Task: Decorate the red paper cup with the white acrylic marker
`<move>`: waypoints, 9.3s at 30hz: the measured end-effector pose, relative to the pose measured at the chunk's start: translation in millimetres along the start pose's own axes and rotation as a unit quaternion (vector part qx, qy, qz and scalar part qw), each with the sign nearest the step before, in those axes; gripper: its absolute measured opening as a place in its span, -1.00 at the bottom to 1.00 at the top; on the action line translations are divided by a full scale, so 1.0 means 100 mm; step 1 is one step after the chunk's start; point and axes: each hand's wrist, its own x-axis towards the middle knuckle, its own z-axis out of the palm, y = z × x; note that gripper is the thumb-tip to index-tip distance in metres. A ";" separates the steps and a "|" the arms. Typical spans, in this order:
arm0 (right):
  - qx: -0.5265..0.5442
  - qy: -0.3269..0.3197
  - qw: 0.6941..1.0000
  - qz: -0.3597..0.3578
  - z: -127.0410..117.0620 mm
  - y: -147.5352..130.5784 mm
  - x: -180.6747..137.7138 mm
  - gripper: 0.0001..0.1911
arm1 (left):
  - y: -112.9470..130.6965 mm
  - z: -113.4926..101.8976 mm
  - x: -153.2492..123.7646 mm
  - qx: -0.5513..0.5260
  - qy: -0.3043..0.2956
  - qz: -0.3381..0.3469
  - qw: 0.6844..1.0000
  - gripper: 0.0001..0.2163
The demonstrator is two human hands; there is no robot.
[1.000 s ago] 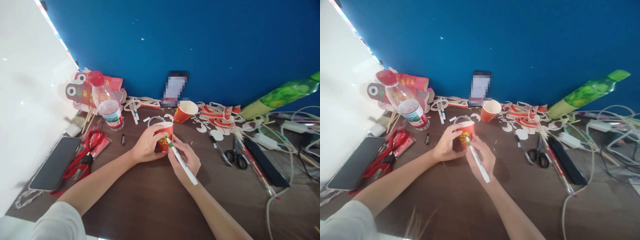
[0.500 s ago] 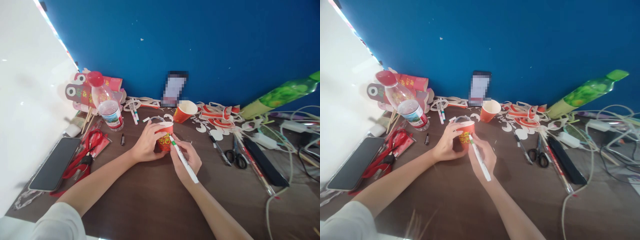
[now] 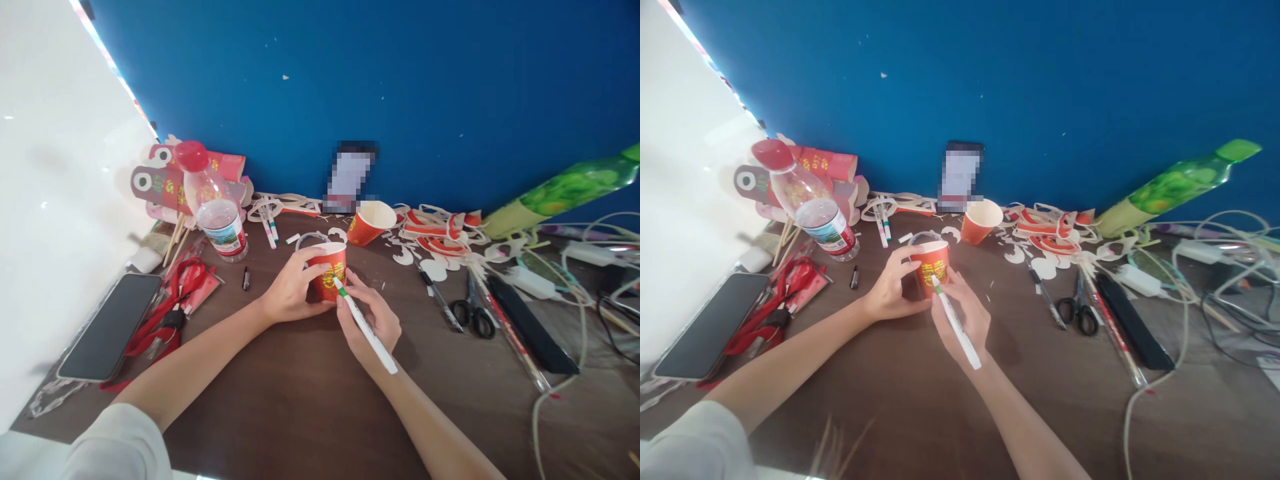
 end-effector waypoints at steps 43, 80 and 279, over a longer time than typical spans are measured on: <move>-0.017 0.022 0.999 0.043 0.02 0.10 -0.03 -0.78 | 0.02 0.01 0.03 0.029 -0.012 0.010 0.999 -0.38; -0.037 -0.011 0.999 0.007 0.00 -0.02 0.00 -0.85 | -0.01 0.04 -0.02 -0.015 0.000 0.020 1.000 -0.30; -0.040 -0.006 0.999 -0.018 -0.02 0.00 0.00 -0.82 | 0.04 0.01 -0.02 0.128 -0.043 -0.005 0.991 -0.21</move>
